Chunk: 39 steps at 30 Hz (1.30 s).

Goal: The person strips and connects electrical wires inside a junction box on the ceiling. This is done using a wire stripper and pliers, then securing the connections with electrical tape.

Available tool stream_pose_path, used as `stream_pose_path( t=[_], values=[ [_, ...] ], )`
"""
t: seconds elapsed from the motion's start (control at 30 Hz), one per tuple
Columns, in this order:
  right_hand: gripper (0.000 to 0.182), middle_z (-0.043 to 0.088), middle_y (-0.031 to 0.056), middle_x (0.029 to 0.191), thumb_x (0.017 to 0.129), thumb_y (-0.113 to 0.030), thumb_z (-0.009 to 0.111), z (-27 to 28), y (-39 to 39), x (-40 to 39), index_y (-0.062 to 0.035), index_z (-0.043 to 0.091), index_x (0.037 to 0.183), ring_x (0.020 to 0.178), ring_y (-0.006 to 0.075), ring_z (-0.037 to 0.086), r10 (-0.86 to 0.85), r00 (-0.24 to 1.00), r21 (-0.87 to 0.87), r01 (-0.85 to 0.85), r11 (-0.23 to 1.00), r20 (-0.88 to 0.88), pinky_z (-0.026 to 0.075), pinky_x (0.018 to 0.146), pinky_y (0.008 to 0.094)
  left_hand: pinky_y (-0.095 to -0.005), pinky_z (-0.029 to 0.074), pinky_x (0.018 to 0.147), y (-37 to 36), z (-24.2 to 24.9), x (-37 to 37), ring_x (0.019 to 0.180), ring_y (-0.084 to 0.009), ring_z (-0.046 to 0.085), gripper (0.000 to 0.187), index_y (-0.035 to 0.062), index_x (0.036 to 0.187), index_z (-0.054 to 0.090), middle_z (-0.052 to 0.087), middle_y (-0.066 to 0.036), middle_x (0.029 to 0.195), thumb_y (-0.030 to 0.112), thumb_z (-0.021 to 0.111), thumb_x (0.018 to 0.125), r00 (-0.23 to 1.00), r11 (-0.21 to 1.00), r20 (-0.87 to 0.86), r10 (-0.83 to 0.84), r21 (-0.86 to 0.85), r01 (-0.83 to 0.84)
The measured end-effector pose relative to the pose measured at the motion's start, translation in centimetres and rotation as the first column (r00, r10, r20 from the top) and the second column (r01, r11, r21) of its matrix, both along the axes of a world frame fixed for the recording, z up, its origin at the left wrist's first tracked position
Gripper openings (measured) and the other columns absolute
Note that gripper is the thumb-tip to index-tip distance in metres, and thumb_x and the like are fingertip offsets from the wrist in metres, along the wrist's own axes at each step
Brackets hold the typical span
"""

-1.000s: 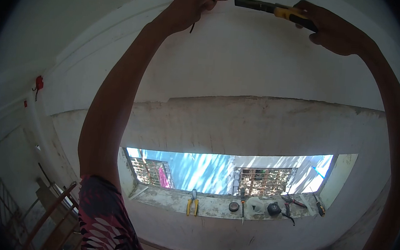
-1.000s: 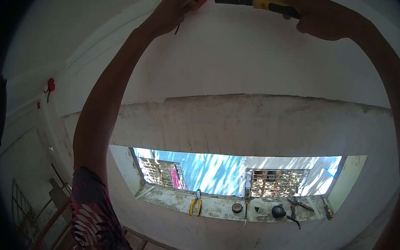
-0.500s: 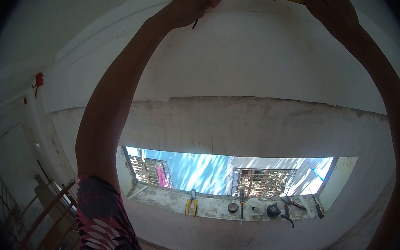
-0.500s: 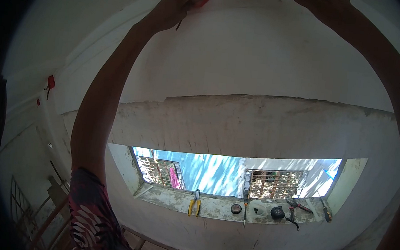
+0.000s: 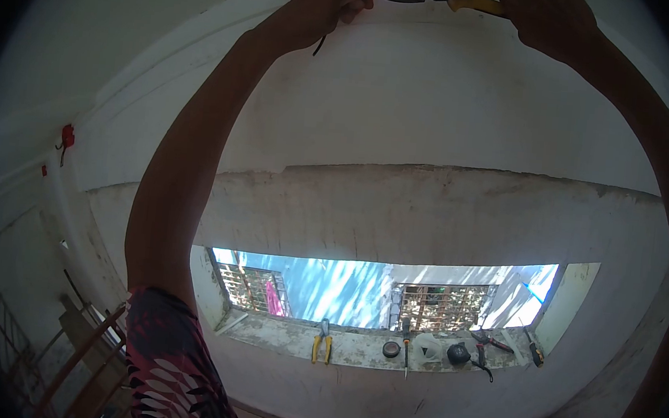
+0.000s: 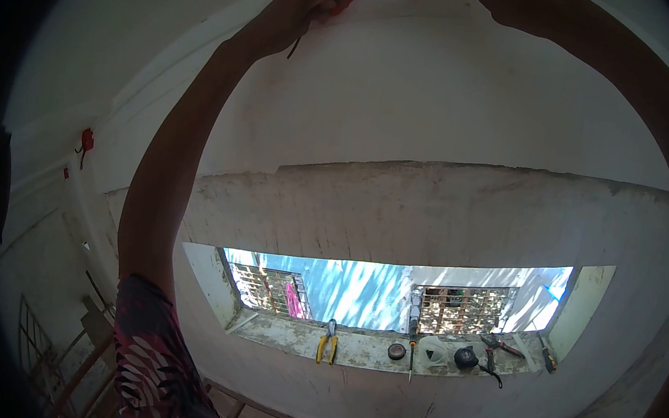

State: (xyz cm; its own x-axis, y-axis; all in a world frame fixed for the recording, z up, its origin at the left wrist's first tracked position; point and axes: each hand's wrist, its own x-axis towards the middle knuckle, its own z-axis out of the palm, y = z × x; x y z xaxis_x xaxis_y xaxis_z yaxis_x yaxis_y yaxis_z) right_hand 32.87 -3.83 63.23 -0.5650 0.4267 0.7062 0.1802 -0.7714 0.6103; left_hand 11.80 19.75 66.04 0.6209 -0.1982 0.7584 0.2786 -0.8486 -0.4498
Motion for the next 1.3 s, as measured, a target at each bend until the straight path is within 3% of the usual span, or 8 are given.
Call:
stream_pose_path(
  t=[0.27,0.33,0.5,0.73,0.83,0.93,1.03,1.3],
  values=[
    [0.024,0.060,0.0123,0.076,0.084,-0.012,0.057,-6.6,0.9,-1.6,0.0109,0.058,0.092,0.055,0.0153,0.057,0.043,0.386,-0.284,-0.746,0.602,-0.922,0.048,0.050,0.0303,-0.0384,0.048,0.076,2.4,0.7,0.6,0.089,-0.0238,0.059,0.014,0.0067,0.103,0.059,0.060,-0.008,0.093,0.009,0.060,0.090,0.988,0.905,0.114,0.105,0.402,-0.143],
    [0.023,0.054,0.0075,0.078,0.088,-0.021,0.056,-9.7,1.7,-3.4,0.0024,0.058,0.085,0.059,0.0109,0.050,-0.211,-0.647,0.624,-0.763,0.169,-0.733,0.046,0.052,0.0302,-0.0378,0.048,0.076,3.0,0.9,0.5,0.090,-0.0227,0.058,0.012,0.0094,0.101,0.060,0.058,-0.005,0.090,0.012,0.062,0.089,0.988,0.882,0.132,0.075,0.455,-0.127],
    [0.026,0.049,0.0063,0.101,0.094,-0.023,0.048,-16.6,12.4,-8.4,-0.0022,0.063,0.096,0.079,0.0113,0.046,-0.893,0.320,0.898,0.403,-0.174,-0.317,0.045,0.070,0.0277,-0.0388,0.048,0.076,3.8,1.3,0.7,0.090,-0.0240,0.058,0.013,0.0089,0.101,0.060,0.059,-0.006,0.091,0.014,0.063,0.089,0.996,0.836,0.089,0.005,0.547,-0.053],
    [0.043,0.047,0.0211,0.137,0.089,-0.016,0.052,-15.8,9.4,-7.1,0.0077,0.055,0.125,0.117,0.0366,0.054,-0.762,-0.446,0.871,-0.098,-0.481,-0.470,0.044,0.099,0.0537,-0.0398,0.047,0.077,0.1,0.6,0.6,0.090,-0.0285,0.059,0.010,0.0037,0.094,0.059,0.062,-0.013,0.092,0.013,0.055,0.092,0.995,0.962,0.099,-0.023,0.272,-0.005],
    [0.041,0.050,0.0188,0.130,0.081,-0.005,0.057,-14.2,4.1,-3.7,0.0072,0.056,0.120,0.102,0.0310,0.061,-0.021,-0.600,0.600,-0.798,-0.066,-0.800,0.048,0.091,0.0494,-0.0422,0.046,0.070,0.8,1.3,0.7,0.081,-0.0343,0.059,0.005,0.0010,0.090,0.055,0.061,-0.019,0.086,0.005,0.052,0.089,0.999,0.978,-0.014,-0.048,0.201,0.050],
    [0.031,0.050,0.0163,0.123,0.080,-0.004,0.057,-12.7,3.4,-0.6,0.0061,0.058,0.109,0.095,0.0287,0.060,0.663,0.366,0.226,-0.741,0.632,-0.653,0.048,0.083,0.0445,-0.0416,0.045,0.069,0.1,1.3,0.7,0.079,-0.0331,0.058,0.003,0.0020,0.089,0.055,0.060,-0.018,0.084,0.004,0.053,0.087,0.995,0.995,-0.074,-0.068,-0.073,0.063],
    [0.044,0.041,0.0086,0.135,0.078,0.003,0.060,-8.5,2.9,2.3,0.0002,0.054,0.121,0.124,0.0284,0.044,0.328,0.919,0.304,-0.256,0.918,-0.219,0.039,0.095,0.0469,-0.0405,0.045,0.070,0.8,1.8,0.9,0.079,-0.0320,0.058,0.002,0.0029,0.087,0.055,0.060,-0.017,0.082,0.004,0.054,0.086,0.993,0.993,-0.073,-0.093,-0.086,0.086],
    [0.028,0.052,0.0122,0.125,0.082,-0.010,0.057,-3.6,1.6,1.0,0.0037,0.067,0.104,0.115,0.0275,0.050,0.091,0.955,0.318,-0.183,0.930,0.283,0.038,0.097,0.0492,-0.0388,0.045,0.069,1.0,2.0,1.2,0.085,-0.0287,0.057,0.005,0.0030,0.083,0.052,0.058,-0.014,0.084,0.004,0.057,0.084,0.985,0.808,-0.021,-0.169,0.570,0.151]
  ],
)
